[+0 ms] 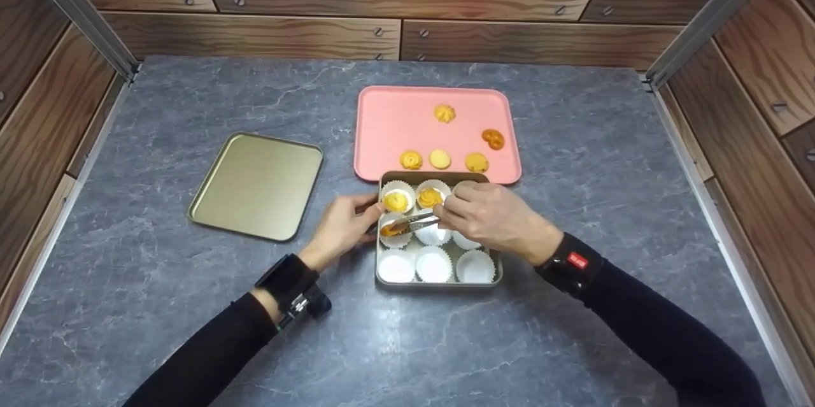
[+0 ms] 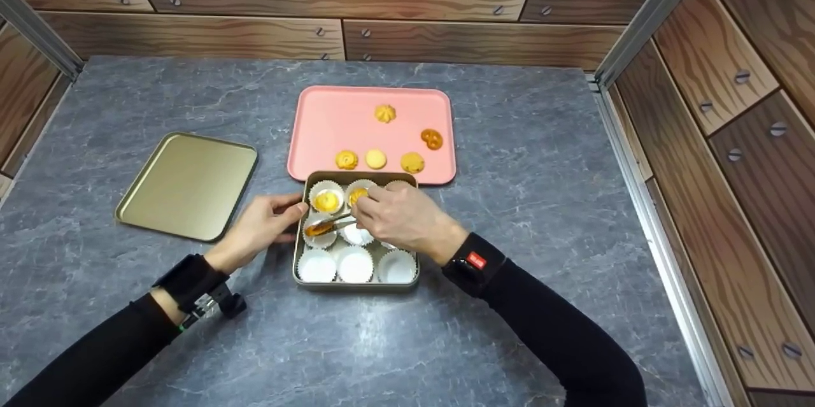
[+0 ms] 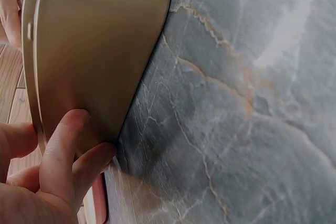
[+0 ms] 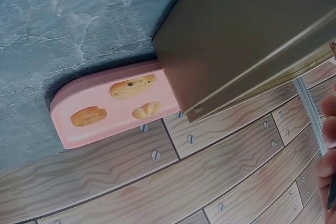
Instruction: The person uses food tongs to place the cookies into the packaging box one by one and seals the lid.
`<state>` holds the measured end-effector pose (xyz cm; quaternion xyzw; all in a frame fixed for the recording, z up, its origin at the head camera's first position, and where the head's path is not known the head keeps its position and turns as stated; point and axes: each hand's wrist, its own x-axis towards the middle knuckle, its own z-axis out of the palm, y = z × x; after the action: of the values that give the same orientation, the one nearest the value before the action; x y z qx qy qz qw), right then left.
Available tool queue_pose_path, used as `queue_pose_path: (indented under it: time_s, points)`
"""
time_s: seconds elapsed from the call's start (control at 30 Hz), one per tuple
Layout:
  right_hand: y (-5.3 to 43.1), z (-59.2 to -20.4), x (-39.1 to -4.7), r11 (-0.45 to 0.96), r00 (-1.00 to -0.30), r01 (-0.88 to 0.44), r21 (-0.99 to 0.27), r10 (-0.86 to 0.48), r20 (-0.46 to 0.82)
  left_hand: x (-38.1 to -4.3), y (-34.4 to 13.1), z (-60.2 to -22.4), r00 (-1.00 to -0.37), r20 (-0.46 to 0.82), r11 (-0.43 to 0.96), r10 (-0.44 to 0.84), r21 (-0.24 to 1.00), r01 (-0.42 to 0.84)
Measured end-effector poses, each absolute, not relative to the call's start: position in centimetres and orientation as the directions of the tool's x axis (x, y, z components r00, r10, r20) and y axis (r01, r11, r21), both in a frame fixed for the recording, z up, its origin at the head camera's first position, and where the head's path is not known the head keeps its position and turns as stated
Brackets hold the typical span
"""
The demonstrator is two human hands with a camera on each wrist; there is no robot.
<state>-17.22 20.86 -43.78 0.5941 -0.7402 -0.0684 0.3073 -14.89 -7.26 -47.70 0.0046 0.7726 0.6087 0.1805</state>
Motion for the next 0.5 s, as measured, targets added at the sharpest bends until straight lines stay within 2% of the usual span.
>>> queue_pose_path:
  time_s: [0.2, 0.5]
  points:
    - [20.64, -43.74, -17.07, 0.303, -0.157, -0.835, 0.459, -0.931, 0.330, -14.82, -7.24, -47.68, -0.931, -0.279, 0.246, 0.235, 0.944, -0.220]
    - [20.58, -43.30, -17.11, 0.380, -0.290, -0.868, 0.319, -0.910, 0.297, -14.96, -7.28, -47.73, -0.933, -0.285, 0.275, 0.221, 0.936, -0.221]
